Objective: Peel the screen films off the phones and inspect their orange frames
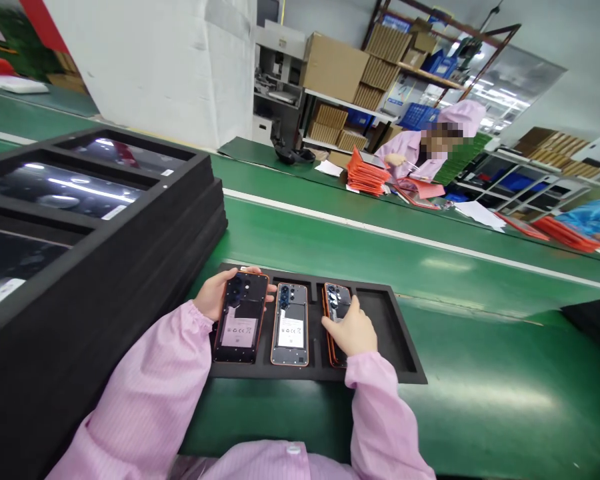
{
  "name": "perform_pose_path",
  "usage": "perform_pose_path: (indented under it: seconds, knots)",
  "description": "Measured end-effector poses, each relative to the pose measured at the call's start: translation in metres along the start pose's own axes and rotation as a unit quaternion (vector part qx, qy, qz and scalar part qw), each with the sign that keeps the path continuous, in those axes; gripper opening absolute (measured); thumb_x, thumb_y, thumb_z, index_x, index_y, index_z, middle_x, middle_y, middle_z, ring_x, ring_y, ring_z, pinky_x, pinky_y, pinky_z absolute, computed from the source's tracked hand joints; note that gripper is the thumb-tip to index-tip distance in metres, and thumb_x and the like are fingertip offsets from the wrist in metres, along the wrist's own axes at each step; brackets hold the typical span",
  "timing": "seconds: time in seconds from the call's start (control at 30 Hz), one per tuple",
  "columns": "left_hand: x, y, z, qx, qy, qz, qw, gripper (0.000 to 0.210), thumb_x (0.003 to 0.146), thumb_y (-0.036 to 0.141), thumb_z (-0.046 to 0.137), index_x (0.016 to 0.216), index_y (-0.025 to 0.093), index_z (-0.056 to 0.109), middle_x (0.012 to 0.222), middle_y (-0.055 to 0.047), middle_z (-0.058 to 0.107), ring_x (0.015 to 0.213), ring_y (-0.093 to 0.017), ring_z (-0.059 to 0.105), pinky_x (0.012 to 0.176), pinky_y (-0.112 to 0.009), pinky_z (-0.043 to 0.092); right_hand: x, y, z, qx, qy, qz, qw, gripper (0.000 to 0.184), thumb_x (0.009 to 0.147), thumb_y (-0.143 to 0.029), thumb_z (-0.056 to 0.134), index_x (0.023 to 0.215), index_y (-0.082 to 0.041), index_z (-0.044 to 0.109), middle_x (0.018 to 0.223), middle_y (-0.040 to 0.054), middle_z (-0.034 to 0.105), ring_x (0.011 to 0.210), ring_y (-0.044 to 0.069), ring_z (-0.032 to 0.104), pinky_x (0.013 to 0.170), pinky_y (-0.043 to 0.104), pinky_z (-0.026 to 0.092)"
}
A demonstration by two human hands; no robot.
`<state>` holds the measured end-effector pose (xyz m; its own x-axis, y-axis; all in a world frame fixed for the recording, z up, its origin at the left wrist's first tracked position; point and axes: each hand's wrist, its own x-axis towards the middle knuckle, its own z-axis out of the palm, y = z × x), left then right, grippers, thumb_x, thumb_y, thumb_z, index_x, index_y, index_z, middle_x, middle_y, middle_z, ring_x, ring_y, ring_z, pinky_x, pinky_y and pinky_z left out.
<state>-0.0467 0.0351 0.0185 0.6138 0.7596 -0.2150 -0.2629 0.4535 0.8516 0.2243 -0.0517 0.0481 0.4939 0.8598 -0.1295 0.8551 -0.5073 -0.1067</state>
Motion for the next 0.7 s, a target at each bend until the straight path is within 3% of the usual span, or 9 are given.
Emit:
perform_pose_path:
  seconds: [0.13,0.23,0.43,0.57,0.7]
  knots:
    - [0.004,0.001,0.0,-0.039,0.014,-0.004,0.999,0.076,0.09,0.055,0.027,0.149,0.009,0.026,0.123,-0.022,0.066,0.11,-0.037,0.066,0.091,-0.054,0.05,-0.011,-0.025,-0.024,0.029,-0.007,-0.061,0.998,0.095,0.08,-0.048,0.064,0.152,-0.004,0.021,0.124,0.0214,0.056,0.116,0.034,0.057,0.093,0.038,0.046]
    - [0.005,0.001,0.0,-0.107,0.007,0.006,0.994,0.072,0.091,0.052,0.031,0.149,0.009,0.027,0.116,-0.02,0.07,0.102,-0.034,0.069,0.091,-0.05,0.049,-0.021,-0.06,-0.026,0.016,-0.053,-0.12,0.991,0.091,0.077,-0.05,0.065,0.148,-0.007,0.029,0.117,0.0198,0.059,0.108,0.034,0.061,0.09,0.039,0.047]
    - [0.009,0.001,-0.005,-0.156,-0.032,0.026,0.987,0.068,0.092,0.049,0.035,0.148,0.012,0.031,0.097,-0.013,0.074,0.089,-0.028,0.072,0.086,-0.041,0.049,-0.024,-0.111,-0.008,-0.041,-0.076,-0.079,0.993,0.086,0.073,-0.046,0.07,0.138,-0.001,0.036,0.119,0.0246,0.055,0.112,0.036,0.059,0.087,0.04,0.048]
    - [0.012,0.004,-0.002,-0.171,-0.041,0.038,0.984,0.071,0.086,0.046,0.041,0.146,0.009,0.034,0.098,-0.015,0.073,0.082,-0.026,0.072,0.082,-0.038,0.049,-0.029,-0.108,0.006,-0.056,-0.059,-0.09,0.993,0.08,0.08,-0.048,0.063,0.138,0.0,0.035,0.12,0.0281,0.053,0.112,0.04,0.058,0.086,0.044,0.049]
    - [0.015,0.011,-0.001,-0.161,-0.04,0.055,0.985,0.073,0.08,0.045,0.043,0.142,0.005,0.043,0.106,-0.02,0.07,0.085,-0.03,0.071,0.087,-0.046,0.049,-0.01,-0.086,0.046,-0.067,0.067,-0.116,0.989,0.091,0.081,-0.066,0.053,0.142,-0.002,0.031,0.112,0.0337,0.055,0.092,0.043,0.066,0.07,0.047,0.05]
